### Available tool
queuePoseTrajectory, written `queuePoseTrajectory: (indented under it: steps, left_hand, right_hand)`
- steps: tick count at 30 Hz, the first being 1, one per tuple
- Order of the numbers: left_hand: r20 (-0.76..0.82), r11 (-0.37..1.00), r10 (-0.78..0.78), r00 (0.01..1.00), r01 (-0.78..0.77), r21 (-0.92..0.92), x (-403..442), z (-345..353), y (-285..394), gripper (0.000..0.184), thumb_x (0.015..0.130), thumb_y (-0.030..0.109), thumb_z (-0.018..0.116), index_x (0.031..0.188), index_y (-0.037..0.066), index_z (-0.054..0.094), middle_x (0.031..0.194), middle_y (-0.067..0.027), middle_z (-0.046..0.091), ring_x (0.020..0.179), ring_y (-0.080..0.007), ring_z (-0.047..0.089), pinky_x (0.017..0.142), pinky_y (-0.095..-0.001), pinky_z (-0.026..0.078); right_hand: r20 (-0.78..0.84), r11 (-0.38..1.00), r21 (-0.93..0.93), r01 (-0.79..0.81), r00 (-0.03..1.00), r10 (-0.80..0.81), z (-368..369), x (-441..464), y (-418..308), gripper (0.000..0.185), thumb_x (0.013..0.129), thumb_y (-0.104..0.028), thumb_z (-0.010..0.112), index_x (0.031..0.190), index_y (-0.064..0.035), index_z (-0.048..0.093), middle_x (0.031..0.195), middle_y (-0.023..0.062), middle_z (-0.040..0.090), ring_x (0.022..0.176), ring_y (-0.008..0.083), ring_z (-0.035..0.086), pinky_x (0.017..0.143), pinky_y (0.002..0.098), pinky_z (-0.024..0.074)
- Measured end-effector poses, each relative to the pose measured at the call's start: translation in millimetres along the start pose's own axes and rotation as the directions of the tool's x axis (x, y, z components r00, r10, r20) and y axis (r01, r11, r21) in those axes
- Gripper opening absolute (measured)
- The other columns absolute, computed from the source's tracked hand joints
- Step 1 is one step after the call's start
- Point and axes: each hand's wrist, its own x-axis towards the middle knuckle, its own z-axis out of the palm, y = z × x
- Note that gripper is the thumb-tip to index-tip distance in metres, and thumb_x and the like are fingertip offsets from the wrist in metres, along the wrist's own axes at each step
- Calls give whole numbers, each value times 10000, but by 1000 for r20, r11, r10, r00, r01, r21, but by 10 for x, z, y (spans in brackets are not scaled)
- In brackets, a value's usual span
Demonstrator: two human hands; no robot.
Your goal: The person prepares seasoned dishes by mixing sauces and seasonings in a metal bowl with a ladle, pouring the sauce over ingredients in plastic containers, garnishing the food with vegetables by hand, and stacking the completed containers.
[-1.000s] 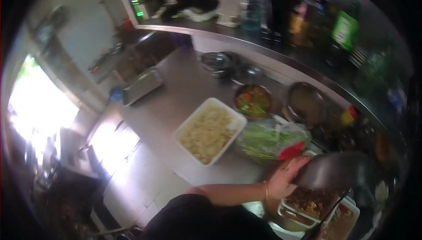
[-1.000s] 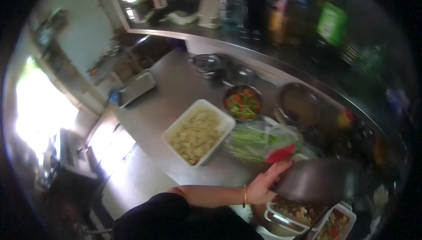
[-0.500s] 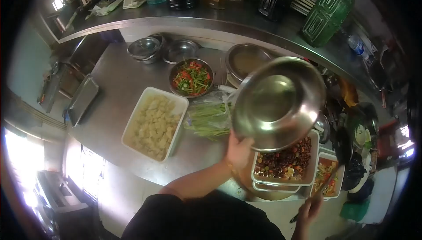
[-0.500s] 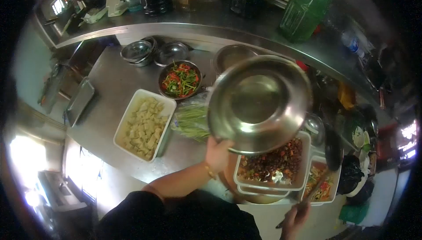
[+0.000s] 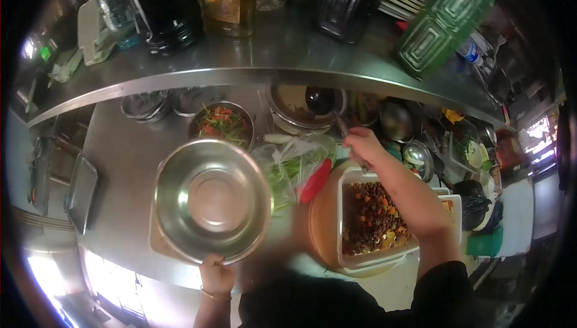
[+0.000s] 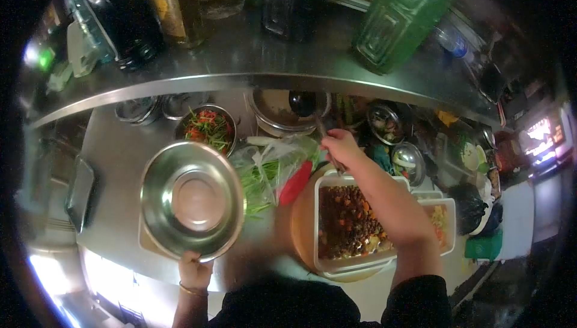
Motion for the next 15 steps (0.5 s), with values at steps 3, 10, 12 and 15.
queuePoseTrajectory:
  steps: [3,10,12,15]
  left_hand:
    - [-67,1000,-2,998,3,22,89,27,152,331,822,27,459,1125,-62,556,1194,-185,610,1140,-309,575,1005,-487,477]
    - [6,983,21,1000,-22,184,489,357,84,327,844,37,458,1146,-64,534,1223,-192,583,1175,-326,558,993,-524,492]
    - [59,941,74,996,-89,327,602,412,7,293,858,46,471,1122,-68,532,1202,-194,582,1175,-319,558,982,-523,502]
    - [14,998,-58,998,58,21,699,780,5,365,839,23,473,1202,-16,497,1250,-178,539,1183,-335,544,969,-554,505]
  right_hand:
    - [13,996,-66,-67,998,68,72,192,12,265,806,-143,619,1040,-19,608,758,63,623,510,141,544,453,302,423]
    - [197,928,223,-297,947,255,59,334,8,123,885,-147,558,963,-56,583,779,59,618,538,125,549,428,270,443]
    - [294,830,386,-402,907,303,21,355,70,111,915,-158,532,954,-63,576,797,58,622,534,110,548,415,252,446]
    - [426,720,507,-473,864,268,-55,308,183,132,947,-173,492,975,-66,563,830,48,621,526,90,551,400,232,448]
